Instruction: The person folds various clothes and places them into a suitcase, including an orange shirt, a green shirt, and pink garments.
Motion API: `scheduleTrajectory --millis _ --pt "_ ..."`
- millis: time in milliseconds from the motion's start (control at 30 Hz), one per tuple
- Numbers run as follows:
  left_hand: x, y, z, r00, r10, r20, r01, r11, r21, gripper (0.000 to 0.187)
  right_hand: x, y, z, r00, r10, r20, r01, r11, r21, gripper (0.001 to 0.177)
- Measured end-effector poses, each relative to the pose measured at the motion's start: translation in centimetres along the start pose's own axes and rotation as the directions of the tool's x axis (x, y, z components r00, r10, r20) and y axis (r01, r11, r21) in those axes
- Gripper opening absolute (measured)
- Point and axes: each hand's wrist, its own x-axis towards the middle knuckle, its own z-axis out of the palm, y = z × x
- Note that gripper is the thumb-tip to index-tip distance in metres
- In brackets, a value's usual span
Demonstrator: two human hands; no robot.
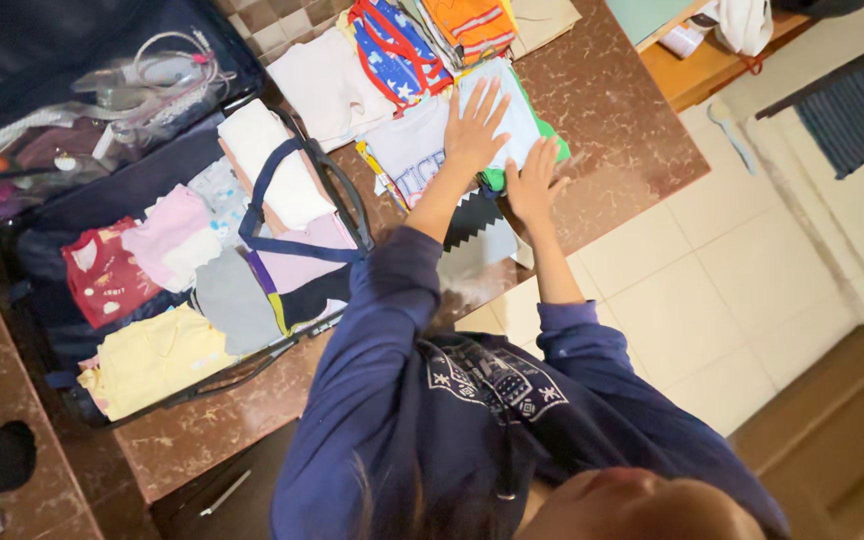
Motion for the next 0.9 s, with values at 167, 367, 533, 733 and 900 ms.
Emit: scheduleTrajectory --millis 167,367,533,733,900 --pt "-2.8 -0.1 0.0 0.965 0.066 -0.254 -0.065 0.998 0.012 0.067 -0.2 1.7 0.7 1.000 0.025 0.016 -0.025 0.999 -0.029 0.085" --pt "-6.4 0.8 -3.8 0.949 0.056 -0.309 -0.062 0.998 -0.007 0.069 -1.0 2.1 1.8 0.995 0.028 -0.097 -0.022 0.998 0.060 0.082" --pt "-9.9 0.5 -6.5 0.957 0.033 -0.289 -0.028 0.999 0.021 0.073 -1.5 0.5 2.4 0.976 -0.085 -0.201 0.111 0.987 0.120 0.079" --pt "-14.4 -1.5 -10.5 0.954 -0.083 -0.287 0.080 0.997 -0.020 0.077 -3.8 -6.2 2.2 0.903 -0.338 -0.267 0.365 0.930 0.056 0.076" --pt "-18.1 -5.0 -14.1 0.901 -0.161 -0.403 0.136 0.987 -0.092 0.075 -7.4 -13.4 3.9 0.890 -0.403 -0.215 0.434 0.891 0.129 0.069"
